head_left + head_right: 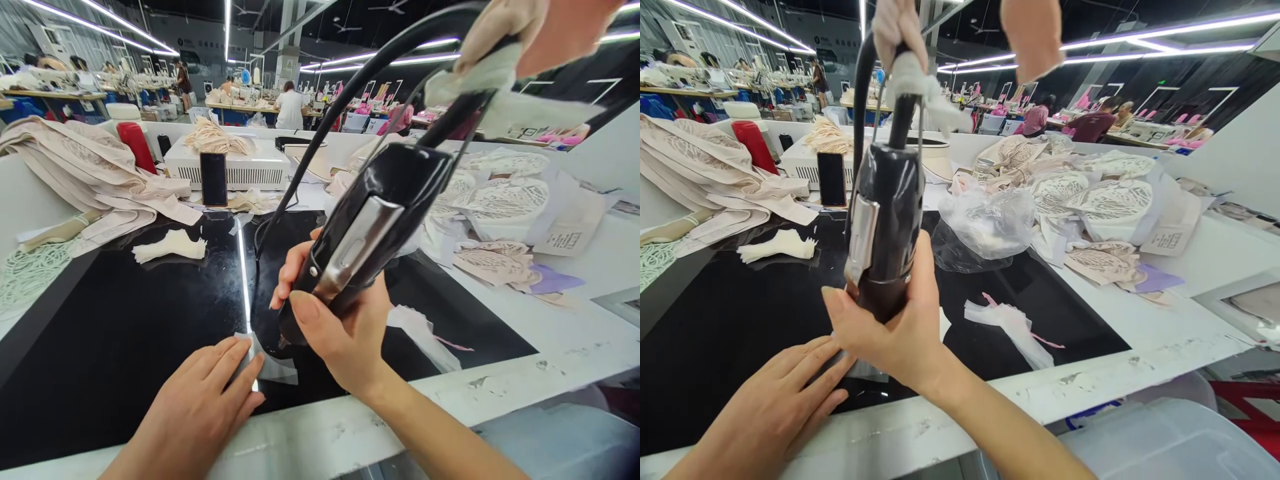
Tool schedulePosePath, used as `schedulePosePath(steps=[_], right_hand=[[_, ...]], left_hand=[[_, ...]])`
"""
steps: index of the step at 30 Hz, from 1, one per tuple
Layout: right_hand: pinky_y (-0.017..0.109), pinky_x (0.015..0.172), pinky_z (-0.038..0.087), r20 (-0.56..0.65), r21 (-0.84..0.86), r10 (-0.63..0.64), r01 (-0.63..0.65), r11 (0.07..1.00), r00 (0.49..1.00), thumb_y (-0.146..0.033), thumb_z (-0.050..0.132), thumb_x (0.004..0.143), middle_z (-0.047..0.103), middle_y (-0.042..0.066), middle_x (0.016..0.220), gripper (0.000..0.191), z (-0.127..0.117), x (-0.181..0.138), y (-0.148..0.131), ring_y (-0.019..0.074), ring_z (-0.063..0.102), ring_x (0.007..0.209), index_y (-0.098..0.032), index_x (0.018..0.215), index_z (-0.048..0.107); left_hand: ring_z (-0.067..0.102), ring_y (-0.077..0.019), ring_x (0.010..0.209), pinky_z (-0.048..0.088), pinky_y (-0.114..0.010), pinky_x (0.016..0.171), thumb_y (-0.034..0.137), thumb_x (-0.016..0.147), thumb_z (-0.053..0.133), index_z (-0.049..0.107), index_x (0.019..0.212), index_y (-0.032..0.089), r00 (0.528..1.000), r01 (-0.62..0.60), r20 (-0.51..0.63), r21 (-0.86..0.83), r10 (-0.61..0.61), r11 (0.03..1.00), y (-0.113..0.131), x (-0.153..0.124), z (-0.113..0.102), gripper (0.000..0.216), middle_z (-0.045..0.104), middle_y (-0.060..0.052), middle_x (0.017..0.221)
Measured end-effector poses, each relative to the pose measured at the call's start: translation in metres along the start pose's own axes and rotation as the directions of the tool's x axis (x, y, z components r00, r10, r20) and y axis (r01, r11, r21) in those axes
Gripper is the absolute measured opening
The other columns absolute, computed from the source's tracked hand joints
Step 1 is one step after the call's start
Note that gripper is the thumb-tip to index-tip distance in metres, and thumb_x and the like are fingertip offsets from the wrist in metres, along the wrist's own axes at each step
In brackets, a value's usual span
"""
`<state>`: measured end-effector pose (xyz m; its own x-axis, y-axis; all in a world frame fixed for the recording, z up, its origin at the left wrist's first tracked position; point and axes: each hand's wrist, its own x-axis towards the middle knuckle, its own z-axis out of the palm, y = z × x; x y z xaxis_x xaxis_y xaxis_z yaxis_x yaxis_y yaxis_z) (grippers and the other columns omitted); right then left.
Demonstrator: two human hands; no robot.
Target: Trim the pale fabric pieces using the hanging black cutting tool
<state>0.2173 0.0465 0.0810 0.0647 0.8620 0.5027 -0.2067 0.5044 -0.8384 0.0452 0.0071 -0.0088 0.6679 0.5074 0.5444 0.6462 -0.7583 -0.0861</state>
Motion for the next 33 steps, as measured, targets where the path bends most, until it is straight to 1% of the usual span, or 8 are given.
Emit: schedulePosePath(steps=[5, 10, 14, 17, 23, 25, 29, 33], right_hand=[[0.027, 0.048, 0.052, 0.019, 0.030, 0.040, -0.041, 0.999, 0.999, -0.025, 0.077, 0.074, 0.055, -0.007, 0.073, 0.042, -0.004, -0.009, 0.006, 0.0112, 0.054, 0.055, -0.028, 0.093, 0.040], [0.026, 0.047, 0.052, 0.038, 0.106, 0.056, -0.059, 0.993, 0.998, -0.039, 0.086, 0.072, 0.058, -0.005, 0.076, 0.053, -0.012, -0.017, 0.001, 0.0111, 0.054, 0.056, -0.028, 0.104, 0.044], [0.026, 0.045, 0.049, 0.018, 0.139, 0.027, -0.029, 0.990, 0.999, -0.047, 0.084, 0.075, 0.060, -0.003, 0.077, 0.049, -0.017, -0.024, -0.003, 0.0113, 0.054, 0.055, -0.027, 0.100, 0.047], [0.027, 0.045, 0.050, 0.004, 0.121, 0.035, -0.035, 0.992, 0.999, -0.049, 0.084, 0.073, 0.059, -0.003, 0.076, 0.051, -0.019, -0.026, -0.004, 0.0122, 0.055, 0.054, -0.028, 0.102, 0.047], [0.027, 0.046, 0.051, -0.002, 0.125, 0.035, -0.035, 0.992, 0.999, -0.046, 0.086, 0.071, 0.058, -0.003, 0.076, 0.055, -0.019, -0.027, -0.003, 0.0129, 0.055, 0.056, -0.028, 0.105, 0.047], [0.028, 0.047, 0.052, -0.002, 0.116, 0.043, -0.043, 0.992, 0.999, -0.046, 0.086, 0.071, 0.058, -0.003, 0.077, 0.055, -0.019, -0.027, -0.003, 0.0131, 0.055, 0.056, -0.028, 0.105, 0.047], [0.028, 0.047, 0.052, 0.000, 0.103, 0.025, -0.025, 0.994, 1.000, -0.044, 0.085, 0.074, 0.059, -0.003, 0.079, 0.053, -0.021, -0.029, -0.003, 0.0124, 0.056, 0.056, -0.028, 0.106, 0.047], [0.027, 0.048, 0.052, -0.010, 0.101, 0.016, -0.015, 0.995, 1.000, -0.045, 0.084, 0.075, 0.059, -0.003, 0.079, 0.049, -0.021, -0.030, -0.003, 0.0124, 0.057, 0.057, -0.028, 0.103, 0.047]], left_hand=[[0.070, -0.0238, 0.101, 0.056, -0.036, 0.080, 0.031, 0.108, 0.037, 0.071, 0.113, 0.017, 1.000, -0.006, 0.015, -0.022, 0.006, 1.000, -0.002, 0.000, -0.002, 0.038, 0.074, -0.010, 0.112], [0.069, -0.0248, 0.102, 0.054, -0.037, 0.081, 0.031, 0.108, 0.038, 0.071, 0.113, 0.016, 1.000, -0.011, 0.011, -0.025, 0.012, 1.000, -0.002, -0.001, -0.003, 0.037, 0.074, -0.011, 0.114], [0.067, -0.0249, 0.106, 0.053, -0.038, 0.084, 0.031, 0.108, 0.038, 0.069, 0.117, 0.016, 0.999, -0.026, 0.038, -0.021, 0.026, 0.999, -0.003, -0.003, -0.003, 0.037, 0.074, -0.009, 0.117], [0.067, -0.0239, 0.107, 0.051, -0.037, 0.086, 0.032, 0.108, 0.039, 0.070, 0.117, 0.016, 0.996, -0.067, 0.051, -0.012, 0.067, 0.998, -0.005, -0.002, -0.005, 0.036, 0.075, -0.006, 0.116], [0.065, -0.0207, 0.112, 0.041, -0.037, 0.106, 0.030, 0.107, 0.043, 0.071, 0.115, 0.017, 0.996, -0.092, 0.005, 0.000, 0.092, 0.996, -0.005, 0.002, -0.008, 0.032, 0.074, -0.004, 0.116], [0.065, -0.0197, 0.111, 0.038, -0.036, 0.110, 0.029, 0.107, 0.044, 0.071, 0.114, 0.016, 0.994, -0.109, -0.010, -0.004, 0.108, 0.994, -0.003, 0.006, -0.009, 0.030, 0.075, -0.003, 0.115], [0.068, -0.0184, 0.102, 0.044, -0.035, 0.104, 0.029, 0.108, 0.038, 0.070, 0.111, 0.016, 0.993, -0.114, 0.012, -0.040, 0.115, 0.993, 0.004, 0.015, -0.008, 0.035, 0.075, -0.003, 0.108], [0.068, -0.0230, 0.098, 0.054, -0.039, 0.091, 0.029, 0.108, 0.034, 0.068, 0.117, 0.011, 0.988, -0.080, 0.123, -0.109, 0.093, 0.991, 0.011, 0.019, -0.004, 0.039, 0.073, -0.007, 0.105]])
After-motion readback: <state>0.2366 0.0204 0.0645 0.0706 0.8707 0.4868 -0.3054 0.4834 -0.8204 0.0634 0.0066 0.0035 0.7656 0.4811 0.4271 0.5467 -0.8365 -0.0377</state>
